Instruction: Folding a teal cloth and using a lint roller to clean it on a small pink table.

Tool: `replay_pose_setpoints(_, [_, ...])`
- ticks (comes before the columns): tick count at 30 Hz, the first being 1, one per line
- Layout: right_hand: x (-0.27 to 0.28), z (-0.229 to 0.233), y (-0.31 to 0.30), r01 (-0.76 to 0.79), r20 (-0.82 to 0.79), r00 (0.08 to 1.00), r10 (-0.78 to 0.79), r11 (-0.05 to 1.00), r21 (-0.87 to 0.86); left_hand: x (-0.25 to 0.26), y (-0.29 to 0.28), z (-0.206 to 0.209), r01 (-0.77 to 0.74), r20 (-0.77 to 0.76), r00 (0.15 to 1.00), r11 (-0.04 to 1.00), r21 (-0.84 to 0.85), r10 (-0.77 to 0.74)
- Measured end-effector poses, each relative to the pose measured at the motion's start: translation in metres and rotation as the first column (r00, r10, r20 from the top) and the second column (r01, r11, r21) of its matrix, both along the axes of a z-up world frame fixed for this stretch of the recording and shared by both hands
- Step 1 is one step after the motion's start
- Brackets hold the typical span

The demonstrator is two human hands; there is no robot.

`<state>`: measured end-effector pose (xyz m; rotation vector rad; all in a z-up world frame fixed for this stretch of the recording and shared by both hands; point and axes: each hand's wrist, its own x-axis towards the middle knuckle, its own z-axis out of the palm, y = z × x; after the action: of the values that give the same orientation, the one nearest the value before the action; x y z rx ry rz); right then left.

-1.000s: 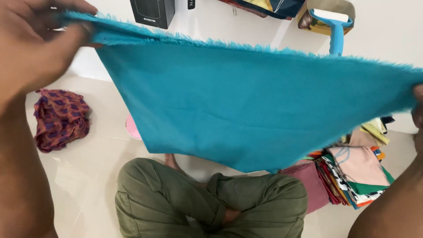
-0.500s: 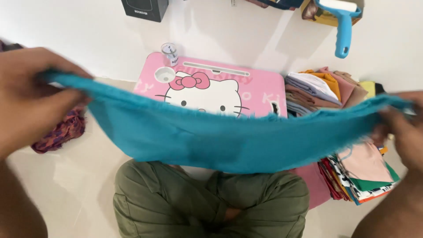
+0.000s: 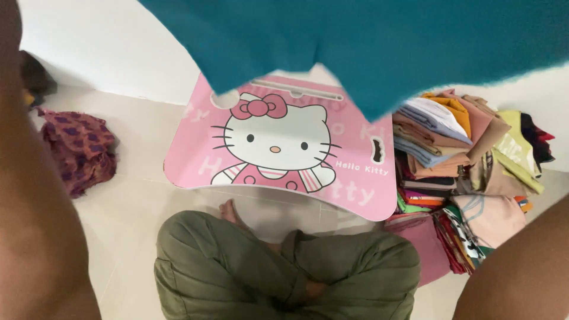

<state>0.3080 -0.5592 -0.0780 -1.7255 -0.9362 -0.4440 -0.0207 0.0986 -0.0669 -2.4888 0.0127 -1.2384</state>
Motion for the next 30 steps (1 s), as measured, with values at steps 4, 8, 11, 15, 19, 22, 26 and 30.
replay_pose_setpoints(4, [-0.076,-0.027,-0.033,0.017,0.062,0.998,-0.012,0.996,-0.088,-0.029,-0.045,-0.015,-0.058,0.087,0.995,0.978,0.199,0.041])
replay_pose_setpoints(8, [-0.125,-0.057,-0.005,0.041,0.093,0.995,-0.027,0.987,-0.152,-0.053,-0.132,-0.041,0.303,0.084,0.945,0.748,-0.591,-0.316])
replay_pose_setpoints(11, [-0.154,-0.101,0.027,0.248,-0.061,0.966,-0.251,0.968,-0.043,-0.052,-0.152,-0.098,0.232,0.118,0.969,0.637,-0.735,-0.217])
replay_pose_setpoints(15, [-0.162,-0.179,0.025,0.129,-0.412,0.903,-0.116,0.992,0.002,-0.06,-0.167,-0.153,0.066,-0.012,0.982,0.397,-0.915,-0.19])
replay_pose_setpoints(19, [-0.176,-0.225,0.015,0.19,-0.52,0.812,-0.265,0.962,-0.194,-0.072,-0.17,-0.192,-0.057,-0.118,0.972,0.28,-0.958,-0.203])
replay_pose_setpoints(22, [-0.173,-0.256,-0.007,0.155,-0.575,0.783,-0.239,0.969,-0.191,-0.079,-0.168,-0.203,-0.091,-0.155,0.965,0.283,-0.955,-0.214])
replay_pose_setpoints(26, [-0.178,-0.236,-0.005,0.157,-0.525,0.781,-0.337,0.921,-0.358,-0.087,-0.176,-0.193,-0.132,-0.19,0.954,0.244,-0.961,-0.232])
replay_pose_setpoints(30, [-0.196,-0.216,0.04,0.175,-0.209,0.861,-0.463,0.657,-0.734,-0.085,-0.195,-0.186,-0.102,-0.212,0.927,0.336,-0.936,-0.309])
